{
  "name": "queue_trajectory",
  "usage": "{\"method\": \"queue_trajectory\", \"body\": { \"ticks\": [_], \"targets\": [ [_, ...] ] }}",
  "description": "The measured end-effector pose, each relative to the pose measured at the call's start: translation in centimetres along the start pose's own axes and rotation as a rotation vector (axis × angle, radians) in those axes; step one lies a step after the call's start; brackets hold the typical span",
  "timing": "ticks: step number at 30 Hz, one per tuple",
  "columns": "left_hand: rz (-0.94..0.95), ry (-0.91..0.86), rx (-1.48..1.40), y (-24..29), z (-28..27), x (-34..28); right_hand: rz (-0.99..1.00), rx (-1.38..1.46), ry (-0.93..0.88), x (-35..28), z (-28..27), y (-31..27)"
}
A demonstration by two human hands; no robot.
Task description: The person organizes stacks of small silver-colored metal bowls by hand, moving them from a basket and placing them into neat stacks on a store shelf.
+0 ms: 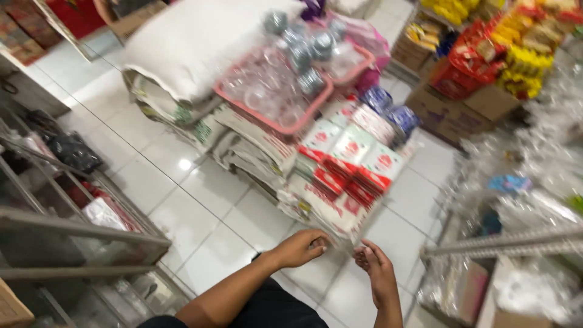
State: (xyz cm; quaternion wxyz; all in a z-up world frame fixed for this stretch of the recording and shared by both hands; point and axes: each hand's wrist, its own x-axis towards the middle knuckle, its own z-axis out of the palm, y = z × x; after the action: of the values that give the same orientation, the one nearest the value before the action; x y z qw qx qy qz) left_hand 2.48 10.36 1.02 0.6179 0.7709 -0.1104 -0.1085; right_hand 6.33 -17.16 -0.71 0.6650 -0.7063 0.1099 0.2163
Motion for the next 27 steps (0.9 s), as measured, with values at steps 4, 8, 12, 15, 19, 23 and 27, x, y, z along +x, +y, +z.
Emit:
{"method": "queue_trajectory", "body": {
  "ticks": [4, 8, 12, 15, 19, 23, 27],
  "targets": [
    [-0.01, 0.092, -0.005, -1.9, -8.0, 0.9, 0.025, 0.025, -0.111, 4.7, 8.7, -2.1],
    [0.02, 0.221, 0.038, -4.1, -14.2, 0.4, 0.006, -0.048, -0.194, 7.5, 16.0, -3.3],
    [-0.052, 0.307, -0.038, -5.2, -19.0, -0.1, 0.074, -0.037, -0.273, 10.6, 21.8, -5.4],
    [-0.181, 0.358, -0.102, -6.3, -20.8, -0.8, 0.109, -0.099, -0.284, 12.6, 24.7, -6.2],
    [-0.218, 0.43, -0.17, -7.9, -22.3, 0.1, 0.107, -0.073, -0.3, 15.9, 27.0, -6.6],
    [-0.158, 0.454, -0.349, -9.0, -23.7, 2.0, 0.074, -0.019, -0.313, 20.9, 28.1, -6.9],
    [-0.177, 0.451, -0.24, -9.6, -27.0, 5.0, -0.005, 0.021, -0.269, 27.3, 29.3, -8.5]
  ]
}}
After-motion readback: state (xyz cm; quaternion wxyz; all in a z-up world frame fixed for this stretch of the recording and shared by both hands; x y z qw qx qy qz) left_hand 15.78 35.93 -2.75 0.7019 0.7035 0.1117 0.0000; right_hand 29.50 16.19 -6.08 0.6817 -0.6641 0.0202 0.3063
